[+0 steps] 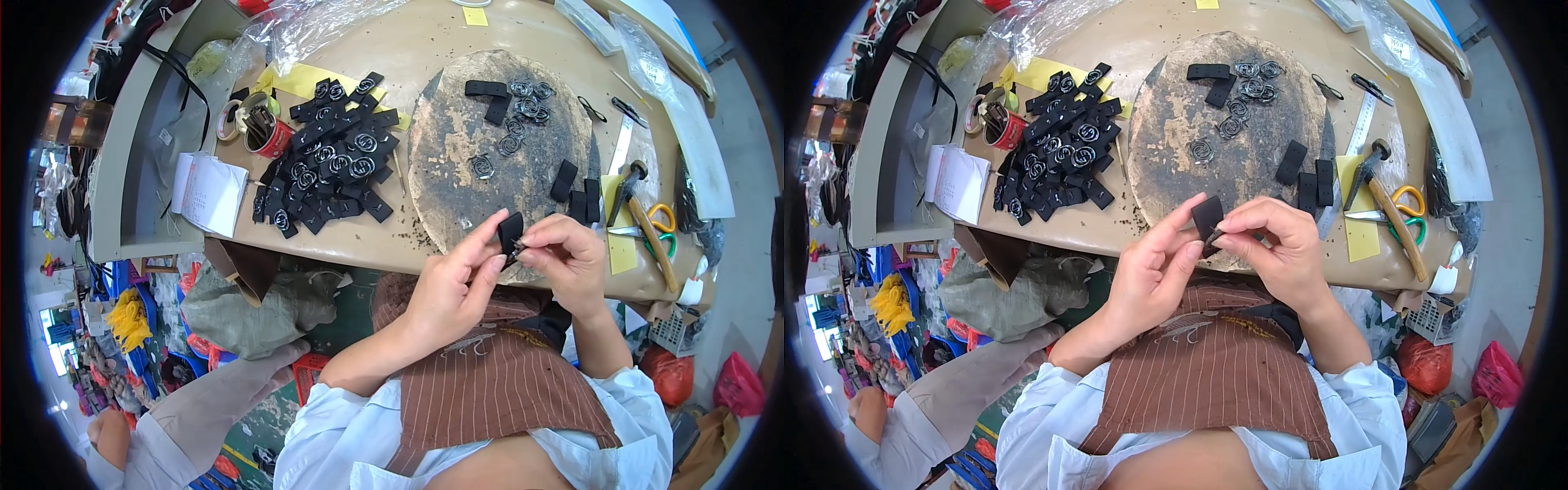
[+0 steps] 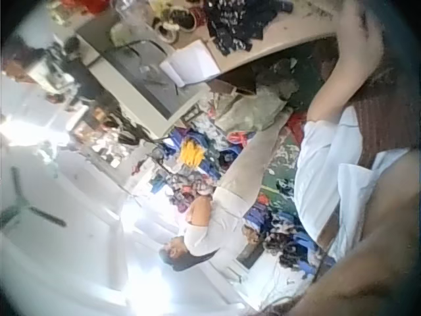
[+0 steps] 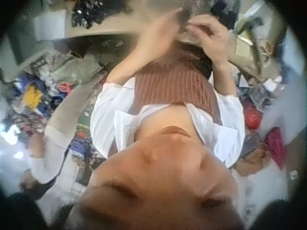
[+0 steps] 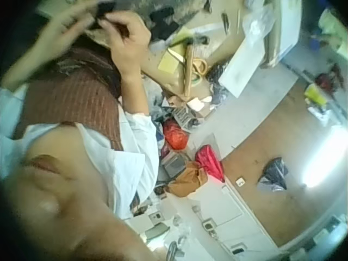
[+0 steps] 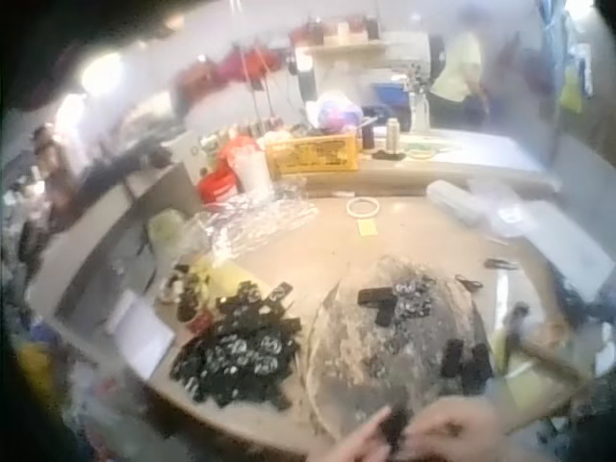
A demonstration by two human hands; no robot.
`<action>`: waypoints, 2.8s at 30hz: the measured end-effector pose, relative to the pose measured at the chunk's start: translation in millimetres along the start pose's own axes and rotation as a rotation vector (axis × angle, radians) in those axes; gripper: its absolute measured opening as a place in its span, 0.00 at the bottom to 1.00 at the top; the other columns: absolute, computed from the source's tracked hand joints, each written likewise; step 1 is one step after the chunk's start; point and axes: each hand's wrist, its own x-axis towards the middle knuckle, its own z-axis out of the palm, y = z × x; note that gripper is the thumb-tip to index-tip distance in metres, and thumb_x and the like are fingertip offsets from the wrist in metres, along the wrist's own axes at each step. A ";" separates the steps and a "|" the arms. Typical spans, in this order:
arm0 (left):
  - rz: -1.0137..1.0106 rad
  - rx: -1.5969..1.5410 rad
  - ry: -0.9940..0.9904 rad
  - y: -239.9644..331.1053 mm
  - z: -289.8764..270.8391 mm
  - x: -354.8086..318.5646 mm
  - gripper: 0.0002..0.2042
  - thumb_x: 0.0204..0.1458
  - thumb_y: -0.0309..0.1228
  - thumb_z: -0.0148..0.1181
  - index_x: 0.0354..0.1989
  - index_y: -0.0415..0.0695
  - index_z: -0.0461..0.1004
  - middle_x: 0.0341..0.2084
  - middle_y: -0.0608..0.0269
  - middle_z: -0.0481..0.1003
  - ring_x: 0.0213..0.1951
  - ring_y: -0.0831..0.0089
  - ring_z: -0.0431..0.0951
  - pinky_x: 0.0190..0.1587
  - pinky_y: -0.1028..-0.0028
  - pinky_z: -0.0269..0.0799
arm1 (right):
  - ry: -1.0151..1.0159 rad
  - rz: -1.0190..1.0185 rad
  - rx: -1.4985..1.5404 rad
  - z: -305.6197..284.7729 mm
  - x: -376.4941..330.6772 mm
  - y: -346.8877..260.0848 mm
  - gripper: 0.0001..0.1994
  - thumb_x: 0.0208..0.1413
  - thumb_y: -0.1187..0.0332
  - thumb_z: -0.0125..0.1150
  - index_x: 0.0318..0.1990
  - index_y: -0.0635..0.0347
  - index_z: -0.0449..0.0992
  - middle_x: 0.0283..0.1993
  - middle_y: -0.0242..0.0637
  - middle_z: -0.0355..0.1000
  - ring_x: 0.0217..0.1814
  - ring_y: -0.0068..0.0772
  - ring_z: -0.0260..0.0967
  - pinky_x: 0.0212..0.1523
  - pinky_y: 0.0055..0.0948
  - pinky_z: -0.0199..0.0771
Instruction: The person sits at a cluttered workbench and repeatedly assembles small black keychains. They pick up a black rectangular fabric piece and a metal spring ring, attach the ring to the fabric, and place the finished unit on the table. The process is repeated continuously throughout the clip.
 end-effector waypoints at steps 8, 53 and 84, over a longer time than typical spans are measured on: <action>-0.139 -0.268 -0.022 -13.9 -1.9 1.8 0.16 0.59 0.24 0.47 0.56 0.37 0.64 0.46 0.60 0.73 0.44 0.80 0.73 0.45 0.79 0.71 | -0.044 -0.067 -0.146 1.3 -2.2 4.5 0.08 0.40 0.80 0.67 0.30 0.63 0.76 0.30 0.38 0.73 0.33 0.28 0.71 0.33 0.23 0.70; 0.106 -0.220 0.293 -40.0 -8.0 -5.4 0.09 0.48 0.25 0.62 0.38 0.39 0.74 0.36 0.66 0.75 0.38 0.77 0.73 0.46 0.76 0.63 | -0.048 0.105 0.376 34.6 -0.6 14.5 0.06 0.54 0.77 0.54 0.40 0.66 0.70 0.42 0.33 0.65 0.46 0.22 0.61 0.49 0.24 0.61; -0.049 -0.405 0.160 -31.9 -17.6 45.2 0.10 0.52 0.21 0.56 0.43 0.34 0.72 0.33 0.60 0.77 0.32 0.78 0.77 0.37 0.81 0.74 | -0.138 0.121 0.035 -1.1 41.8 1.8 0.11 0.50 0.79 0.57 0.42 0.63 0.75 0.35 0.32 0.69 0.36 0.20 0.70 0.36 0.20 0.70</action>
